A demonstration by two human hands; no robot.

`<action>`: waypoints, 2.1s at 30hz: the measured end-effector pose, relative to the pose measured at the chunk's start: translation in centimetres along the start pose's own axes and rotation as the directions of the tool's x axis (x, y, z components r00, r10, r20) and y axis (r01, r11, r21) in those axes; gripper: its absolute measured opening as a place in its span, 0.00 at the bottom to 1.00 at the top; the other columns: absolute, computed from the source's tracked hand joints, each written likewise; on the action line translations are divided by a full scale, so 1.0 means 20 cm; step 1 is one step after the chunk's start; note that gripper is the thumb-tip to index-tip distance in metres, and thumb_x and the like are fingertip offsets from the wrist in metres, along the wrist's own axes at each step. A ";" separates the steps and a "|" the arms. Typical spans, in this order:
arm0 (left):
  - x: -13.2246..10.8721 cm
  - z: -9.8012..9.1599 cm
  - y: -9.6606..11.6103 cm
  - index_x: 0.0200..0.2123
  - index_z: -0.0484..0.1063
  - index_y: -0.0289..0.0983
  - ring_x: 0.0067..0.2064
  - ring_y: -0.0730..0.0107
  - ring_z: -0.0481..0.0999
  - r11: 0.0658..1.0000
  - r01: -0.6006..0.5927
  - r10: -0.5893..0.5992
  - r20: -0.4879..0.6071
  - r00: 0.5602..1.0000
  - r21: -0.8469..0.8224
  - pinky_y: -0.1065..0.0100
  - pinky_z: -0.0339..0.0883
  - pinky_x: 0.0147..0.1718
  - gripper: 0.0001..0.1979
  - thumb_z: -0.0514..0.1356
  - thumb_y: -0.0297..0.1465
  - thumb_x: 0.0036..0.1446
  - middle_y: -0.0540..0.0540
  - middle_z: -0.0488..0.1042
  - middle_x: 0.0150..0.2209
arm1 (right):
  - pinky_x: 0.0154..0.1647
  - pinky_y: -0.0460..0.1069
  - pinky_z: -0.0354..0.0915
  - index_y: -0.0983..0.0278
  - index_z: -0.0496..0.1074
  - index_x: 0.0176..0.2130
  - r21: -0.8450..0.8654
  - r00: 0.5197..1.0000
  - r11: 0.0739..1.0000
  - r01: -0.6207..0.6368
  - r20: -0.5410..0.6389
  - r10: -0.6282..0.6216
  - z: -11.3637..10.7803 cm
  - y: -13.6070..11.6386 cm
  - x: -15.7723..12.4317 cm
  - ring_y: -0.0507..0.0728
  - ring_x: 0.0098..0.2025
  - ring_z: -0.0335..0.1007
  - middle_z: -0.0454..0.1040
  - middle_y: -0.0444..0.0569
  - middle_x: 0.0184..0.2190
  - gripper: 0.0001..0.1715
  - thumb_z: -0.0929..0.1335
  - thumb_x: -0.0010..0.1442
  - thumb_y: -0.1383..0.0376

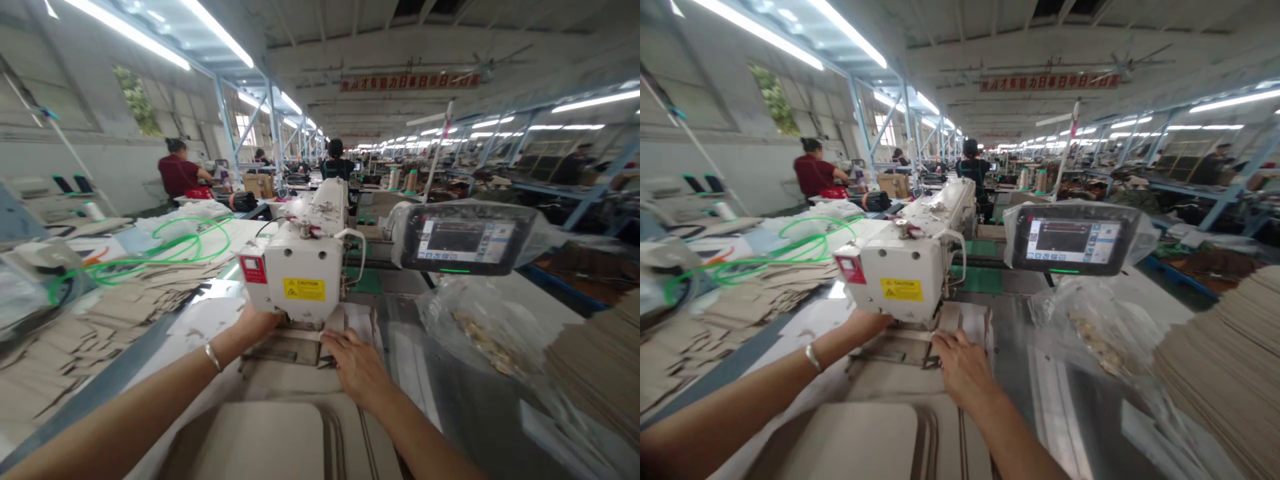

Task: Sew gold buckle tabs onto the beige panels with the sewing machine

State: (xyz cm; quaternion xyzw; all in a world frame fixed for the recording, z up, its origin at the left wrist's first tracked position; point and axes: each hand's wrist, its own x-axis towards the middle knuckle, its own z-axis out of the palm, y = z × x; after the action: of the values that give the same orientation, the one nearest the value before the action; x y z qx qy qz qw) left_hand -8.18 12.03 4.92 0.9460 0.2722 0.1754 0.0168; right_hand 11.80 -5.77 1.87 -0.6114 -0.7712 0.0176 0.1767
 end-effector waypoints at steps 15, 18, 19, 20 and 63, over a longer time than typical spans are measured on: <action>-0.56 -0.14 -0.05 0.54 0.70 0.38 0.51 0.63 0.70 0.998 0.017 -0.007 0.160 0.987 -0.064 0.62 0.63 0.52 0.20 0.47 0.23 0.64 0.41 0.70 0.51 | 0.40 0.53 0.72 0.64 0.68 0.58 -0.094 0.999 0.994 0.047 -0.010 -0.049 0.03 0.03 0.01 0.61 0.51 0.65 0.71 0.46 0.58 0.34 0.62 0.53 0.77; -0.53 -0.10 -0.08 0.56 0.69 0.40 0.48 0.63 0.70 1.000 0.019 -0.020 0.167 0.986 0.009 0.61 0.63 0.50 0.20 0.47 0.26 0.66 0.40 0.69 0.50 | 0.42 0.53 0.72 0.64 0.68 0.58 -0.082 0.999 0.995 0.051 -0.004 -0.051 0.03 0.03 0.02 0.61 0.51 0.65 0.71 0.46 0.58 0.34 0.61 0.53 0.78; -0.52 -0.09 -0.09 0.56 0.69 0.41 0.47 0.64 0.70 0.999 0.024 -0.029 0.169 0.985 0.031 0.61 0.63 0.49 0.19 0.47 0.28 0.66 0.41 0.69 0.49 | 0.43 0.53 0.72 0.64 0.68 0.58 -0.081 0.999 0.995 0.051 0.001 -0.051 0.03 0.03 0.02 0.61 0.50 0.65 0.71 0.46 0.58 0.34 0.61 0.53 0.78; -0.51 -0.07 -0.10 0.56 0.69 0.42 0.46 0.64 0.70 0.998 0.030 -0.038 0.170 0.985 0.047 0.61 0.63 0.49 0.19 0.46 0.29 0.67 0.41 0.68 0.48 | 0.44 0.53 0.72 0.65 0.68 0.58 -0.083 0.999 0.995 0.050 0.005 -0.050 0.03 0.03 0.02 0.61 0.50 0.65 0.71 0.46 0.58 0.34 0.61 0.53 0.78; -0.39 -0.04 0.04 0.47 0.67 0.36 0.50 0.63 0.71 0.984 0.030 -0.004 0.146 0.989 -0.176 0.60 0.60 0.52 0.14 0.47 0.24 0.62 0.43 0.72 0.46 | 0.40 0.52 0.70 0.60 0.72 0.53 -0.110 0.993 0.987 -0.119 -0.022 0.117 -0.12 0.42 -0.25 0.59 0.40 0.71 0.73 0.52 0.39 0.27 0.61 0.56 0.73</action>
State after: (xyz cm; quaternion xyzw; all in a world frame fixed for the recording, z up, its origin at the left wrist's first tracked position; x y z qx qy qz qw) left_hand -14.21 7.14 3.23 0.9485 0.2618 0.1296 0.1227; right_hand 21.32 -8.80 0.92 -0.6650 -0.7320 -0.0195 0.1470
